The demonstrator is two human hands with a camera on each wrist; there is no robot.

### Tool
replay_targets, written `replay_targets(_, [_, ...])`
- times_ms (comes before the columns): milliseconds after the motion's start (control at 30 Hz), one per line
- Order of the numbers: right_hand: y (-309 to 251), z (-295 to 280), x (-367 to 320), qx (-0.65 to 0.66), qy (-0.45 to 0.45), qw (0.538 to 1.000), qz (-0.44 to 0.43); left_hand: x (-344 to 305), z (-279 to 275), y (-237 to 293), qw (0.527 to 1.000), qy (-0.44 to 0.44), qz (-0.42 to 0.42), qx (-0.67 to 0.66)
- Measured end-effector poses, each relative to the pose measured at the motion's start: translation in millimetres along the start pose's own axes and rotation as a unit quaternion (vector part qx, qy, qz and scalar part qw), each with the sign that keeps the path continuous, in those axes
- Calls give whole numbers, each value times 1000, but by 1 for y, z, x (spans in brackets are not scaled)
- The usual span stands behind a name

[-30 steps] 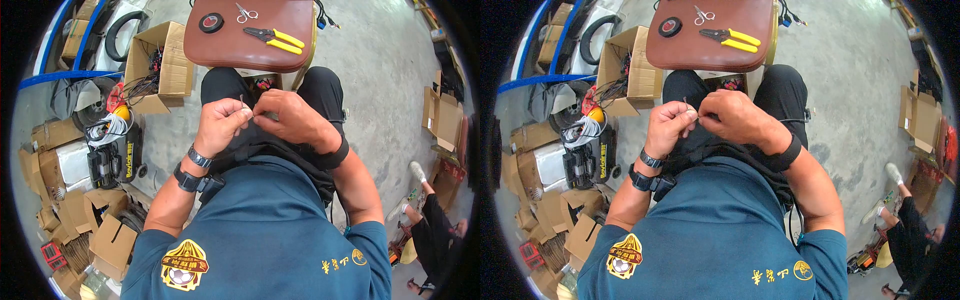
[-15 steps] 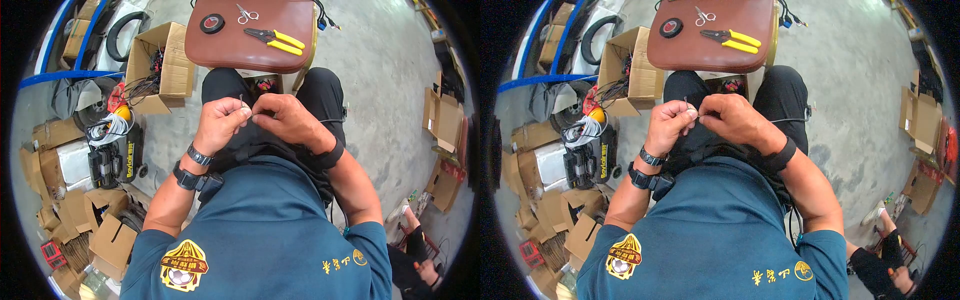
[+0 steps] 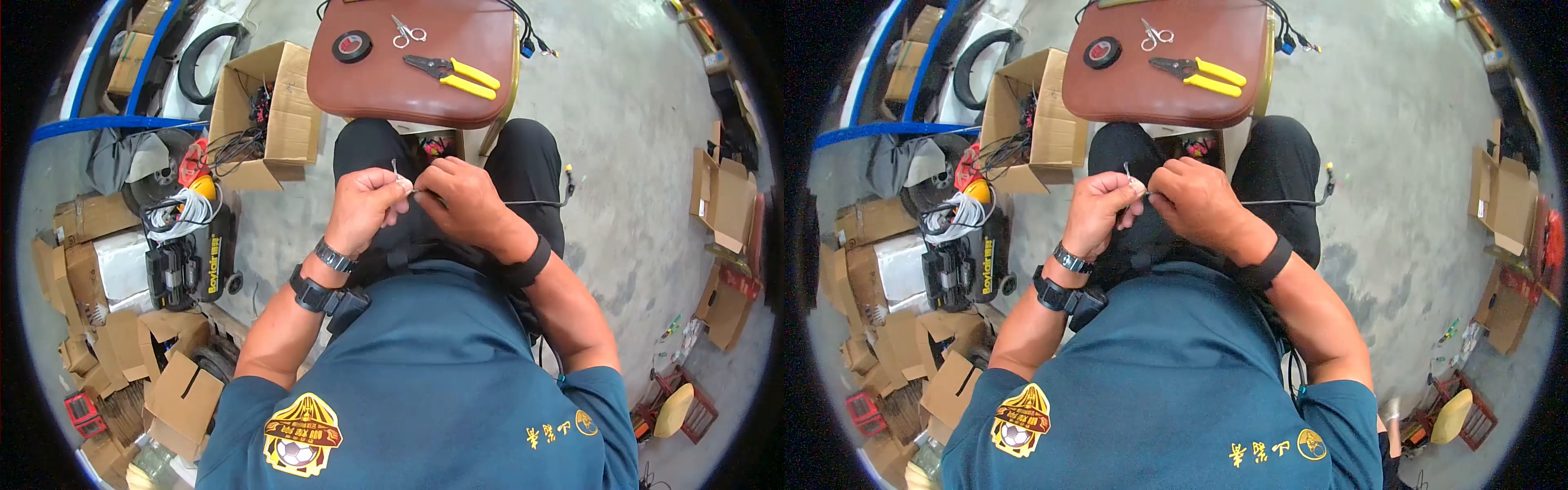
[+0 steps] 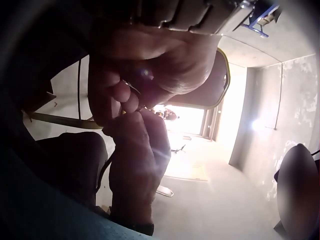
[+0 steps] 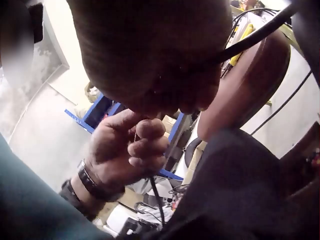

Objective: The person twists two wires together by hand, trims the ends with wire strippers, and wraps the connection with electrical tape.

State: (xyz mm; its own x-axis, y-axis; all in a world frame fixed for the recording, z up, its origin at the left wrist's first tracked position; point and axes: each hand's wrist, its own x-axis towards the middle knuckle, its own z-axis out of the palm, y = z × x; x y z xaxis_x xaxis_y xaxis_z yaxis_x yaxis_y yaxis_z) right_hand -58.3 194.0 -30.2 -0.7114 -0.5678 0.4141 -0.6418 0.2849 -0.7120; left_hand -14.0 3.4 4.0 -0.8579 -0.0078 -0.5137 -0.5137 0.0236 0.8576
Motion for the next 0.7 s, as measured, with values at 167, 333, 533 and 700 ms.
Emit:
replay_targets(167, [-5, -13, 1, 188, -34, 974, 124, 6, -9, -15, 990, -67, 79, -94])
replay_targets(333, [-6, -12, 0, 209, -41, 964, 157, 2, -9, -17, 990, -45, 100, -85])
replay_targets(533, [-4, -9, 1, 140, -15, 986, 86, 1, -8, -17, 993, -36, 91, -60])
replay_targets(700, [0, -6, 5, 45, 17, 999, 5, 3, -8, -16, 995, -29, 72, -56])
